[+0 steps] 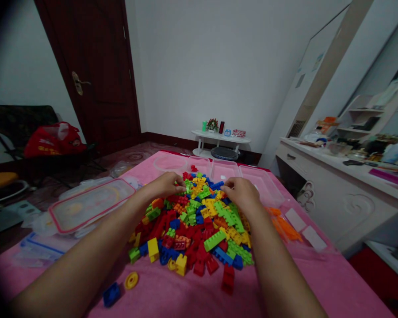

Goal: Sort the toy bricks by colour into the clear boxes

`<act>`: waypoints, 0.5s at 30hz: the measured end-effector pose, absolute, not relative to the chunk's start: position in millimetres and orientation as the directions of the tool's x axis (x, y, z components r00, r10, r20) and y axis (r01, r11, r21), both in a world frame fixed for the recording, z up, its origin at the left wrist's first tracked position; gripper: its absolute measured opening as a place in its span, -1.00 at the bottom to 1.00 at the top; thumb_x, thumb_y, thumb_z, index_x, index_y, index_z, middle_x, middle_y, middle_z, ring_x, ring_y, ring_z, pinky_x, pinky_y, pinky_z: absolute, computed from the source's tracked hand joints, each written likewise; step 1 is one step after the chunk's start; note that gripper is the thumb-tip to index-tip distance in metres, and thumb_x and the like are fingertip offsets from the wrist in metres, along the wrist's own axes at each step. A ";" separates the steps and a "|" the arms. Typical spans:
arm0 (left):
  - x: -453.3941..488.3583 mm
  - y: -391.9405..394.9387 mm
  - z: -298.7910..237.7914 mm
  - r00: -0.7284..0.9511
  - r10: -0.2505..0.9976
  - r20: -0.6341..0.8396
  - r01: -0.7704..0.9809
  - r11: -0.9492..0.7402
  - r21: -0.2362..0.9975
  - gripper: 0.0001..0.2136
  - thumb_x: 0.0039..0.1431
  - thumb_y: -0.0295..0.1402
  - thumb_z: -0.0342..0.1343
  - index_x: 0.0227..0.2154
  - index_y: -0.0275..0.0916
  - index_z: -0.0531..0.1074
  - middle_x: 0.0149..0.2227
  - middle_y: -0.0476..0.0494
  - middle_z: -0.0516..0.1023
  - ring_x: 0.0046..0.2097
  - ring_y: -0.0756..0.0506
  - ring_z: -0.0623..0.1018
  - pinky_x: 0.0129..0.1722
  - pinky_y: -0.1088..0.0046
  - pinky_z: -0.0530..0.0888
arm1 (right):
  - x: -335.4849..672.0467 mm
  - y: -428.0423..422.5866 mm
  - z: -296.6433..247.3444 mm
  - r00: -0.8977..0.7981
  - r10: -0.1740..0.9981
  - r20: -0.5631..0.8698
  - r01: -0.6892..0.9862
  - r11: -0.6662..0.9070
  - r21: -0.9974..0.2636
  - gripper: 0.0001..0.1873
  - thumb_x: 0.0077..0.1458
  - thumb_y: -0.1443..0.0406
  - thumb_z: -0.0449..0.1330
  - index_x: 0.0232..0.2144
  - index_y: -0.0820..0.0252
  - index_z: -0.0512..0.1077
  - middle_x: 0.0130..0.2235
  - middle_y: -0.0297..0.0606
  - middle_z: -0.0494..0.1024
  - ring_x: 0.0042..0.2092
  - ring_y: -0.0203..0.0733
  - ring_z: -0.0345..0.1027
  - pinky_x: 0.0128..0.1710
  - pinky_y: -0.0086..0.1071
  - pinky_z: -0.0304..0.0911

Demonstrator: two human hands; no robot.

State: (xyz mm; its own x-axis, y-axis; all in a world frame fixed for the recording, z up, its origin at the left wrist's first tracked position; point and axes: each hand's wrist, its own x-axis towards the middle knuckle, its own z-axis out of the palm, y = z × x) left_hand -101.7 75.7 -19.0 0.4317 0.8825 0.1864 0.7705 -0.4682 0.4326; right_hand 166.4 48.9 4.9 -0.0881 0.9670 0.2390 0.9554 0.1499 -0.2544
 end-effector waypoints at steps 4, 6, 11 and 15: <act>-100.8 75.1 -17.6 0.427 0.887 0.174 0.777 -0.458 0.431 -0.77 -0.02 -0.26 0.10 -0.39 -0.28 0.57 -0.40 -0.10 0.59 -0.38 -0.04 0.49 -0.38 0.53 0.34 | 154.8 79.3 -16.2 -0.108 0.941 0.322 0.966 0.176 -0.189 -0.56 0.01 0.35 0.08 -0.01 0.16 0.40 0.01 -0.20 0.46 0.00 -0.16 0.32 -0.05 -0.38 0.19; -97.7 69.9 -11.3 0.421 0.885 0.199 0.792 -0.466 0.394 -0.79 -0.03 -0.29 0.11 -0.37 -0.26 0.57 -0.39 -0.11 0.59 -0.37 -0.05 0.50 -0.37 0.50 0.34 | 148.9 91.1 -22.3 -0.136 0.952 0.274 0.975 0.178 -0.134 -0.51 -0.02 0.41 0.08 0.02 0.15 0.38 0.05 -0.21 0.43 0.05 -0.18 0.28 0.01 -0.40 0.15; -72.0 38.8 10.1 0.414 0.858 0.304 0.824 -0.495 0.275 -0.81 -0.03 -0.36 0.10 -0.35 -0.17 0.58 -0.33 -0.12 0.60 -0.28 -0.11 0.53 -0.28 0.42 0.38 | 139.5 102.2 -23.9 -0.088 0.977 0.194 0.993 0.102 -0.061 -0.63 -0.11 0.30 0.22 -0.17 0.12 0.51 -0.09 -0.14 0.52 -0.03 -0.06 0.33 -0.10 -0.33 0.20; -44.8 12.7 7.8 0.549 0.822 0.154 0.802 -0.569 0.180 -0.78 -0.06 -0.35 0.16 -0.30 -0.19 0.57 -0.30 -0.17 0.59 -0.24 -0.18 0.54 -0.29 0.37 0.43 | 139.0 91.0 -12.3 -0.032 0.984 0.173 0.999 0.037 -0.026 -0.75 -0.14 0.22 0.23 -0.32 0.10 0.54 -0.23 -0.16 0.57 -0.15 -0.07 0.40 -0.29 -0.36 0.21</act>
